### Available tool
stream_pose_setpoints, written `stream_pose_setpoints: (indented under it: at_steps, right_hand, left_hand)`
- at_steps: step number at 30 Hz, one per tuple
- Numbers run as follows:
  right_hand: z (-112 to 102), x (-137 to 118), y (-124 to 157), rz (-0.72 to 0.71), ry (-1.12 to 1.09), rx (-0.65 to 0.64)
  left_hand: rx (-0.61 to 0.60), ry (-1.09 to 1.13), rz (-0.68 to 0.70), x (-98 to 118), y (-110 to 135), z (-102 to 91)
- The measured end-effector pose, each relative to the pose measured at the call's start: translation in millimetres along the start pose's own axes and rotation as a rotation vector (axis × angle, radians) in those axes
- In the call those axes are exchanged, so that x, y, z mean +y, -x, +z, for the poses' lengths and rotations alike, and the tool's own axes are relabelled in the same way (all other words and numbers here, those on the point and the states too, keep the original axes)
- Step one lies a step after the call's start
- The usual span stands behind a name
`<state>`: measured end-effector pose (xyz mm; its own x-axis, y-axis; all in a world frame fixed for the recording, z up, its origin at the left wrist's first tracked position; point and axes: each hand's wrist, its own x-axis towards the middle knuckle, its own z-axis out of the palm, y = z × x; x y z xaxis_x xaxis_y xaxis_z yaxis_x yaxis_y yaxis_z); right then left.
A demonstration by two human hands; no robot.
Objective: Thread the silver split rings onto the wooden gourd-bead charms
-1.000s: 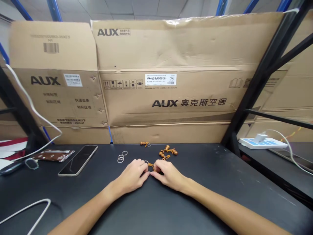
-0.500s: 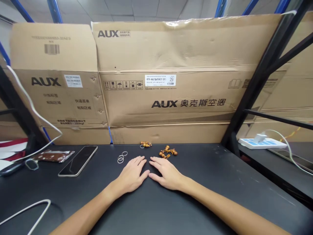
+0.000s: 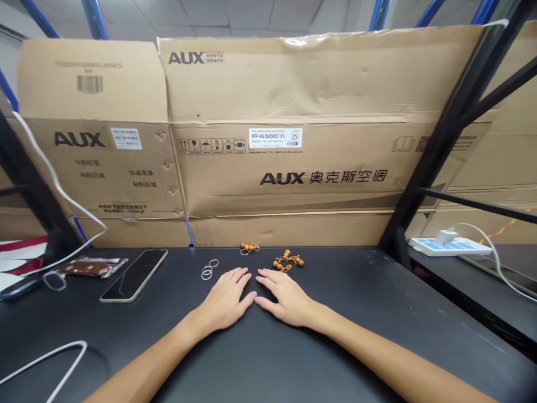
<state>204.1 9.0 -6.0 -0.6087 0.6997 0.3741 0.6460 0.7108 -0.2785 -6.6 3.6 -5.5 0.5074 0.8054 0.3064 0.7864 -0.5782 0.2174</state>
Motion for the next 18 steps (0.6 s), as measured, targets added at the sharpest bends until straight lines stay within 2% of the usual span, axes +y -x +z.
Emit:
stream_pose_setpoints:
  at_steps: [2, 7, 9, 11, 18]
  right_hand:
    - [0.3, 0.4, -0.1, 0.0, 0.003, -0.004]
    - [1.5, 0.9, 0.5, 0.002, 0.006, -0.002]
    - [1.3, 0.6, 0.6, 0.004, 0.006, -0.01]
    - [0.8, 0.5, 0.6, 0.005, 0.009, -0.016]
    - [0.7, 1.1, -0.2, 0.004, 0.011, -0.014]
  left_hand:
    - [-0.01, -0.031, -0.012, 1.5, -0.3, 0.6]
    - [-0.024, -0.119, -0.165, 6.9, 0.7, 3.6]
    - [-0.03, -0.153, -0.184, 9.1, 1.1, 3.5]
    - [-0.025, -0.19, -0.173, 10.2, 1.1, 2.8]
    - [0.059, -0.156, -0.011, 2.7, -0.1, 7.5]
